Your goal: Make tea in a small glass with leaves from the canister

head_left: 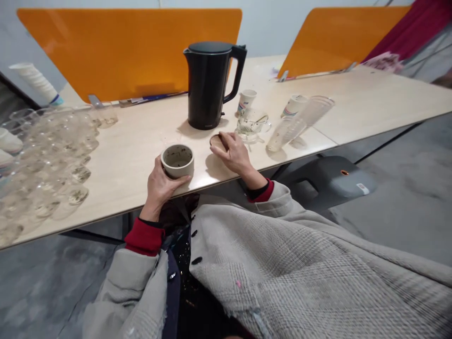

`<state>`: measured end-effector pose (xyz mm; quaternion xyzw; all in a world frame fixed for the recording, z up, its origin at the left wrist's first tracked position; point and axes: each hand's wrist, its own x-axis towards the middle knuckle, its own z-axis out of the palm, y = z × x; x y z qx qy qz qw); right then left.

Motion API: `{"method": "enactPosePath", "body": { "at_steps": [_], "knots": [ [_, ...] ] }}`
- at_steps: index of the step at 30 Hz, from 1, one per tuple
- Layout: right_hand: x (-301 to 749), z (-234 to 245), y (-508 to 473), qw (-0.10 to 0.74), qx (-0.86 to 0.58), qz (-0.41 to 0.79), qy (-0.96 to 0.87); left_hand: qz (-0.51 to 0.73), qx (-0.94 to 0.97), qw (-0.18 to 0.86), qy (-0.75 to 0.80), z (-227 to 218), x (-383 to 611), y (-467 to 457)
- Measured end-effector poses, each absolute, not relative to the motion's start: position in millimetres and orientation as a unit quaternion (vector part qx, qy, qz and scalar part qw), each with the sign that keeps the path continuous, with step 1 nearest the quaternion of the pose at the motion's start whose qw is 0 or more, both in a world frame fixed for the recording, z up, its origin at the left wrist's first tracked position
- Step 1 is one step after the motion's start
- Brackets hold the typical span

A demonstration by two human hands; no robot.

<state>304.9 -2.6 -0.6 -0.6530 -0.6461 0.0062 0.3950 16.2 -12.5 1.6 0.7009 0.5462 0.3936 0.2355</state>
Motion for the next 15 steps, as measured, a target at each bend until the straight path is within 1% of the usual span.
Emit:
{"method": "enactPosePath", "body": {
  "at_steps": [4, 6, 7, 9, 12, 13, 15],
  "knots": [
    [329, -21, -10, 0.323, -0.704, -0.018, -0.632, 0.391, 0.698, 0.234, 0.552, 2, 16, -12],
    [337, -29, -12, 0.31, -0.709, -0.008, -0.634, 0.392, 0.7, 0.231, 0.551, 1, 15, -11],
    [340, -31, -12, 0.317, -0.705, -0.005, -0.635, 0.393, 0.7, 0.229, 0.55, 0, 14, -11],
    [347, -33, -13, 0.366, -0.691, -0.006, -0.623, 0.395, 0.701, 0.222, 0.551, -1, 13, -9],
    [361, -25, -13, 0.495, -0.676, -0.02, -0.545, 0.402, 0.701, 0.214, 0.548, -5, 12, -7],
    [367, -19, -12, 0.525, -0.678, -0.024, -0.515, 0.406, 0.702, 0.213, 0.545, -6, 11, -7],
    [378, -7, -8, 0.548, -0.687, -0.027, -0.476, 0.413, 0.702, 0.213, 0.539, -7, 11, -7]
  ]
}}
